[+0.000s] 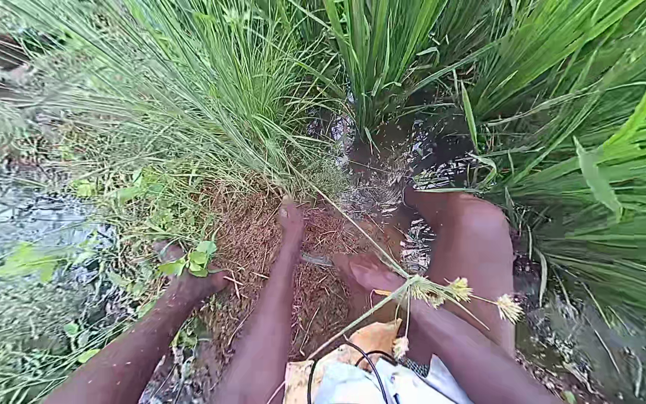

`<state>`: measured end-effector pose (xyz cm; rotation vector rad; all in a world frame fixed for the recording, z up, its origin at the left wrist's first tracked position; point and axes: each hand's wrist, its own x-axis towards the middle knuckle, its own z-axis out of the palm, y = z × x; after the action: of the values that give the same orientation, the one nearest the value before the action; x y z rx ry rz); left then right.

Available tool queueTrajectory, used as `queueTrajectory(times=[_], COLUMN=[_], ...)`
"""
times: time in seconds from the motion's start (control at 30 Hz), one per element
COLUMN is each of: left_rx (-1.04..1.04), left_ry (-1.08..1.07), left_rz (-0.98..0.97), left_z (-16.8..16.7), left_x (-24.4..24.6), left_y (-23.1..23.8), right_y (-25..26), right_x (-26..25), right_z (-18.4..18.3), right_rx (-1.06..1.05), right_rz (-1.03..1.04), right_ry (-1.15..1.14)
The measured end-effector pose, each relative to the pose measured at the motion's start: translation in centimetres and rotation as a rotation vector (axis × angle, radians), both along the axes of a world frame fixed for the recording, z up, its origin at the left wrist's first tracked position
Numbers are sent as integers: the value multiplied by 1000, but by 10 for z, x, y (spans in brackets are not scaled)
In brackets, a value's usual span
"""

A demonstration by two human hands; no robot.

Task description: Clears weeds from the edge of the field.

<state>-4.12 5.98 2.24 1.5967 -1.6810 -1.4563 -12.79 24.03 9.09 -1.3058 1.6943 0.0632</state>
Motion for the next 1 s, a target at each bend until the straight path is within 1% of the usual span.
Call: queueTrajectory(times=[0.07, 0.1, 0.17, 0.23, 0.3, 0.37, 0.47, 0.53, 0.57, 0.63, 0.7, 0.77, 0.8, 0.87, 0.93, 1.0], left_rx=[7, 16, 42, 77, 84, 80, 141, 167, 171, 141, 161, 204, 213, 220, 229, 204], left_ry=[55, 74, 89, 124, 197, 290, 296, 269, 267, 282, 301, 345, 356, 333, 295, 269], left_rz=[70, 98, 99, 94, 144, 169, 138, 115, 108, 134, 174, 187, 197, 204, 182, 166], left_z=[-7, -9, -10, -10, -18, -27, -23, -20, -18, -16, -14, -15, -15, -14, -19, -25], left_x=[4, 4, 4, 6, 10, 14, 12, 11, 10, 4, 2, 3, 4, 8, 11, 13], left_y=[1, 3, 1, -3, -11, -19, -29, -40, -46, -58, -67, -73, -73, -69, -67, -63], right_y=[1, 1, -1, 0, 1, 3, 4, 8, 15, 22, 25, 35, 40, 48, 52, 51], right_x=[2, 2, -2, -5, -5, -7, -12, -15, -17, -21, -22, -18, -13, 0, 12, 22], right_z=[-3, 2, 6, -1, -10, -14, -10, -11, -16, -1, 20, 27, 30, 36, 27, 9], right_rx=[8, 45, 75, 67, 15, 28, 49, -10, -80, -127, -66, -70, -105, -138, -185, -182], right_rz=[14, 21, 35, 28, 12, -14, -62, -79, -95, -142, -267, -538, -691, -955, -1106, -1250], right_ry=[15, 1, 0, 12, 31, 14, -4, -65, -109, -252, -392, -505, -583, -715, -727, -733])
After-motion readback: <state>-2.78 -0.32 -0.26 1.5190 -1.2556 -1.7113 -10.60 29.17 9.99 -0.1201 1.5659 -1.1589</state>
